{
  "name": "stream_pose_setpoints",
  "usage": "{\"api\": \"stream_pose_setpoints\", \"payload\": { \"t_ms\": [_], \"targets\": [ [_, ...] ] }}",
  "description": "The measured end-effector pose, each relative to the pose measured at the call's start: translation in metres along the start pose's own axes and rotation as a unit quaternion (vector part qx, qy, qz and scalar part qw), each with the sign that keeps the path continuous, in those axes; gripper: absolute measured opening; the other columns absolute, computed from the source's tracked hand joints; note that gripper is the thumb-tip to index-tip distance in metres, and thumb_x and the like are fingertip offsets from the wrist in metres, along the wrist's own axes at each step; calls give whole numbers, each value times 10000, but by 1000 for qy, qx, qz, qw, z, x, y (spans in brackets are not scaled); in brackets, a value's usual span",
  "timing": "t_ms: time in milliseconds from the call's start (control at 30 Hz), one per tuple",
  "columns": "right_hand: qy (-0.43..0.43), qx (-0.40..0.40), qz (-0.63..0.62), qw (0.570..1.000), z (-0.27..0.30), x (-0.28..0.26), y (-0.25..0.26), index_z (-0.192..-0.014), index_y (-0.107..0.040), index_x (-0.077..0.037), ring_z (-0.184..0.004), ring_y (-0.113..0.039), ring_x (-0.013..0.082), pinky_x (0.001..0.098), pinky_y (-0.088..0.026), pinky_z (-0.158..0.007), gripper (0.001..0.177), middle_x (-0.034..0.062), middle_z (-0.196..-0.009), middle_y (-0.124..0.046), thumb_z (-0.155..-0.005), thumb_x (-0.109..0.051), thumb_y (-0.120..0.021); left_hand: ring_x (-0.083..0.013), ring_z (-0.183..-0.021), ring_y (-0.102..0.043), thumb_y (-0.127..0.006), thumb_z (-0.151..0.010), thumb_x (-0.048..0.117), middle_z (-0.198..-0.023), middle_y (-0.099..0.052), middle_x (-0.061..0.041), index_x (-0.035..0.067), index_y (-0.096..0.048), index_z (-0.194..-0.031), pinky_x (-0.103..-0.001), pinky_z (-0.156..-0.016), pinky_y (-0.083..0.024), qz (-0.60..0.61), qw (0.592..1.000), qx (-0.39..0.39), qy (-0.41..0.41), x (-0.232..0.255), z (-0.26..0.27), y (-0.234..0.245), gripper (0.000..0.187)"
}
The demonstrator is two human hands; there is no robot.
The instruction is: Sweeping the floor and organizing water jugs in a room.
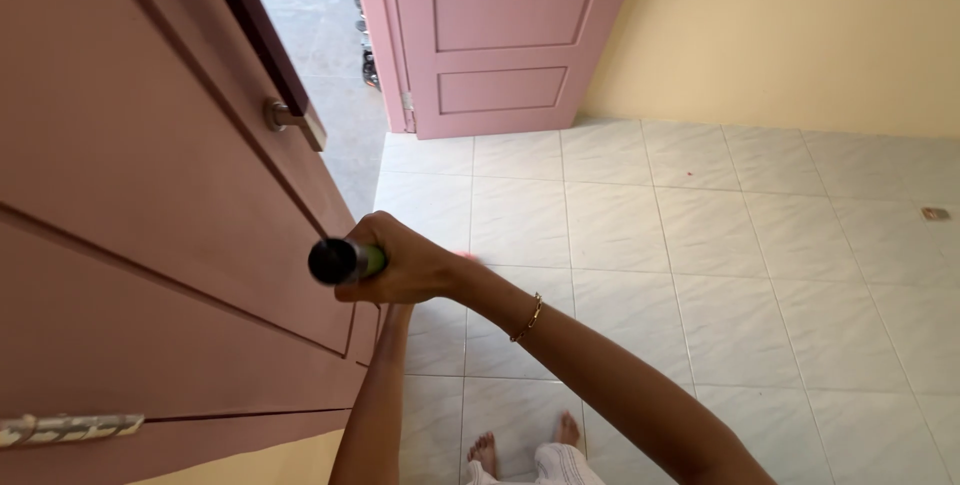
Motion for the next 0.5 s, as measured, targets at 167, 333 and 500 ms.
{"api": "stream_pose_setpoints", "payload": {
  "t_ms": [167, 333, 500],
  "targets": [
    [61, -62, -103, 991, -2, -13, 13, -885, -613, -35, -726, -537, 55, 268, -519, -656, 178, -27, -826, -593, -783, -3, -756, -242, -675, -615, -695, -896, 255, -763, -593, -146, -40, -560, -927, -378, -623, -516, -33, 995, -64, -72, -26, -3, -20, 326],
    [106, 39, -59, 992, -15, -59, 70, -940, -664, -58, -686, -661, 68, 272, -585, -625, 97, 8, -796, -679, -879, -54, -739, -274, -590, -640, -704, -912, 261, -652, -654, -144, 40, -656, -724, -402, -615, -522, -138, 884, -415, -164, -1, 16, -8, 294],
    [117, 35, -188, 975, -10, -52, 94, -856, -597, -146, -534, -490, 58, 211, -438, -496, 142, -26, -663, -560, -920, -126, -722, -294, -609, -655, -594, -697, 70, -721, -717, -77, 182, -722, -756, -444, -577, -498, -31, 899, -394, -187, -10, 51, 17, 181]
  ]
}}
Point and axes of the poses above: each hand's wrist, its own z-axis away from the middle knuckle, its own y-axis out of the back of the hand, x = y × z, the point moved 3 cm from there along -z, towards the middle knuckle
